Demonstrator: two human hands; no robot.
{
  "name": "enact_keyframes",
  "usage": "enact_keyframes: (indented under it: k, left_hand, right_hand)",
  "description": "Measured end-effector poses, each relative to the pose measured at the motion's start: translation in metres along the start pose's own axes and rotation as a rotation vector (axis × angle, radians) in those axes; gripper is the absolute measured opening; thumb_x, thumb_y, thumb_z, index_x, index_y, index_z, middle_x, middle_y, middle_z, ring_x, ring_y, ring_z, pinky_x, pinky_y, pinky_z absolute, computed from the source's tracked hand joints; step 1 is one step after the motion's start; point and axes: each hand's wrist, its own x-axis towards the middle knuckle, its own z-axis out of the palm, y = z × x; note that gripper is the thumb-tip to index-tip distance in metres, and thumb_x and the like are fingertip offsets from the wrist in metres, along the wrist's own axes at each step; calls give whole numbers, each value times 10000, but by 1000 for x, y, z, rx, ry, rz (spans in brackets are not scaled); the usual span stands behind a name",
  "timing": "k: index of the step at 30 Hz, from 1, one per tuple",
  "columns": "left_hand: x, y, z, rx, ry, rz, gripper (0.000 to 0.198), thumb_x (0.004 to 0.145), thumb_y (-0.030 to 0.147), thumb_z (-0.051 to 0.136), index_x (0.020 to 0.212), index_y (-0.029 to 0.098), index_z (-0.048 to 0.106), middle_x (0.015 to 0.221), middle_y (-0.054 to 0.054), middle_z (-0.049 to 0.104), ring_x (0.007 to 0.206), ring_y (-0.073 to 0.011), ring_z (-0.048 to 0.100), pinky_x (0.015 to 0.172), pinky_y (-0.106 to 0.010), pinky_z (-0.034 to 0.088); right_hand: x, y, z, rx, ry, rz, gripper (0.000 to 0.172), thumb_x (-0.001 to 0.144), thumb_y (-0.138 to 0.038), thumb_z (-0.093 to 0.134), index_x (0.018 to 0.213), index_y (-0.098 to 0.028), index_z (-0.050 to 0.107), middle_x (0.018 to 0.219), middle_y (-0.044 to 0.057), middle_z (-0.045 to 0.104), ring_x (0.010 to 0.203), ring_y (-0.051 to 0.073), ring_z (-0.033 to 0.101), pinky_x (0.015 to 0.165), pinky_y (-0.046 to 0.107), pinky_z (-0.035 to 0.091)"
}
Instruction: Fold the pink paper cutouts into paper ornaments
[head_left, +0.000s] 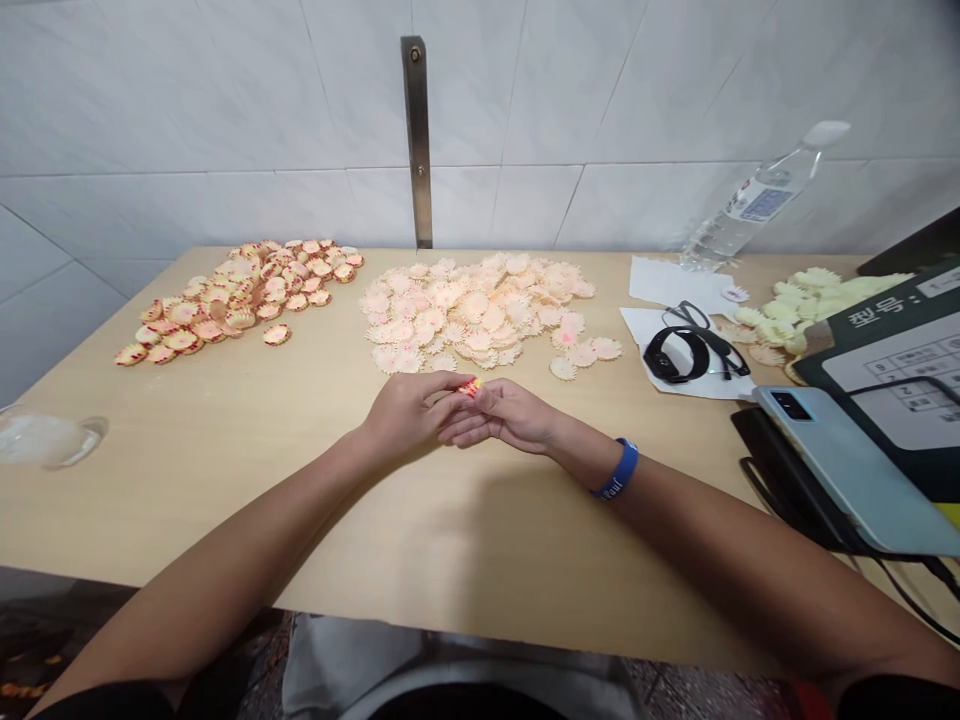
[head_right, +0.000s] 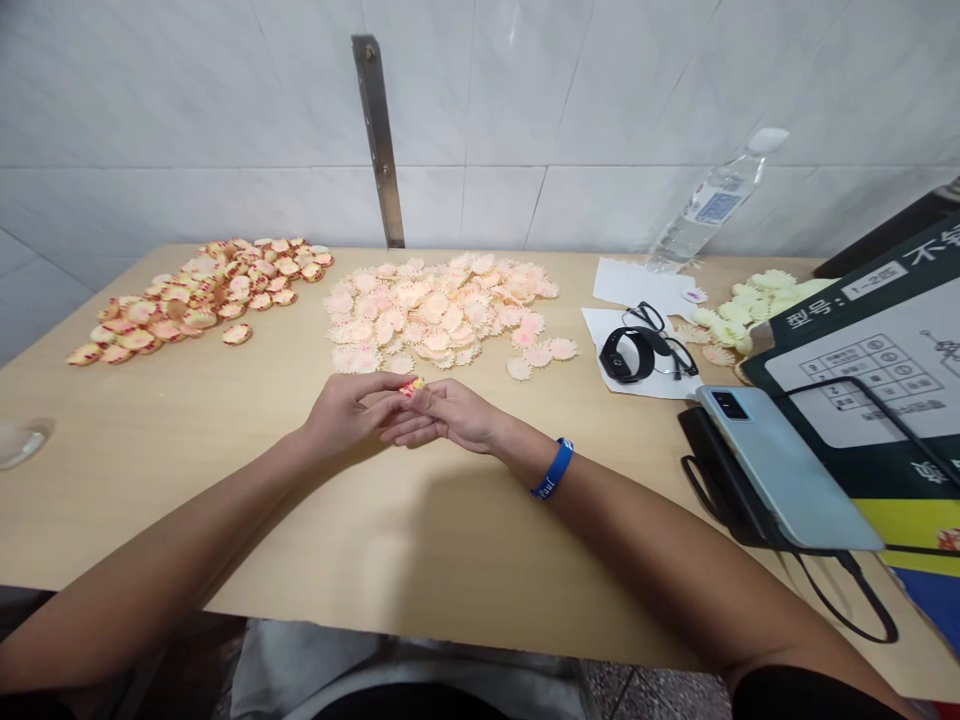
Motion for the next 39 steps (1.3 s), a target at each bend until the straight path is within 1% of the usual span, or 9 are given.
enact_keyframes:
  k: [2, 6, 10, 15, 23, 29, 32, 36, 39]
  left_hand:
    - [2, 1, -1, 17, -24, 15, 296, 857, 421, 614, 988, 189, 743, 933, -64, 767, 830, -201, 722, 731, -262, 543]
    - [6, 7, -8, -10, -194, 51, 547, 797, 472, 687, 1271, 206, 622, 1188, -93, 705, 1070, -247, 670, 890, -333, 528]
    - [8, 14, -11, -34, -337, -15, 608, 797, 436, 689, 1345, 208, 558, 1218, -94, 690, 1074, -245, 667, 873, -325, 530]
    - [6, 9, -10, 16, -210, -37, 372, 880, 382, 573, 1199, 215, 665, 1099, -61, 739, 925, -206, 708, 772, -275, 535]
    - [6, 9, -11, 30, -13, 36, 187, 853, 339, 629, 937, 211, 736, 909, -34, 765, 838, -186, 710, 767, -258, 522]
    - [8, 17, -10, -24, -232, -20, 401, 760, 320, 733, 1146, 228, 668, 1103, -49, 730, 983, -224, 682, 812, -288, 514]
    - [8, 22, -7, -26, -328, -13, 361, 785, 263, 692, 1142, 234, 651, 1033, -30, 732, 911, -199, 672, 738, -269, 498]
    - [5, 22, -1, 3, -368, -6, 223, 845, 266, 618, 1059, 211, 644, 928, -28, 718, 812, -174, 651, 691, -264, 483]
    - [2, 15, 2, -3, -328, 53, 373, 881, 325, 596, 1228, 189, 577, 1131, -91, 694, 999, -211, 654, 820, -307, 512]
  right_hand:
    - [1, 1, 2, -33, 28, -18, 655, 660, -716, 689, 841, -88, 727, 829, 155, 758, 768, 218, 739, 759, 352, 587]
    - [1, 5, 5, -109, 62, -54, 674, 739, -738, 594, 710, -74, 709, 705, 152, 743, 645, 205, 725, 640, 313, 587]
    - [1, 5, 5, -102, 35, -62, 620, 759, -698, 614, 715, -87, 704, 658, 112, 732, 635, 188, 721, 655, 298, 590]
    - [1, 1, 4, 30, 21, -50, 544, 739, -653, 679, 856, -123, 709, 835, 93, 757, 808, 201, 734, 837, 384, 587]
    - [0, -1, 1, 37, 43, -43, 581, 679, -656, 727, 893, -116, 718, 852, 112, 750, 802, 203, 732, 798, 342, 584]
    - [2, 3, 3, -41, 63, -81, 508, 670, -615, 760, 733, -116, 686, 663, 49, 692, 616, 137, 659, 642, 270, 548]
    - [3, 4, 8, -173, 83, -148, 510, 736, -625, 694, 629, -129, 645, 534, 5, 599, 530, 109, 574, 541, 233, 472]
    - [2, 4, 10, -255, 77, -177, 532, 753, -640, 657, 564, -148, 584, 527, -18, 544, 527, 91, 505, 555, 232, 439]
    - [1, 5, 6, -191, 89, -175, 489, 737, -613, 696, 608, -152, 599, 572, -12, 567, 559, 100, 517, 583, 242, 454]
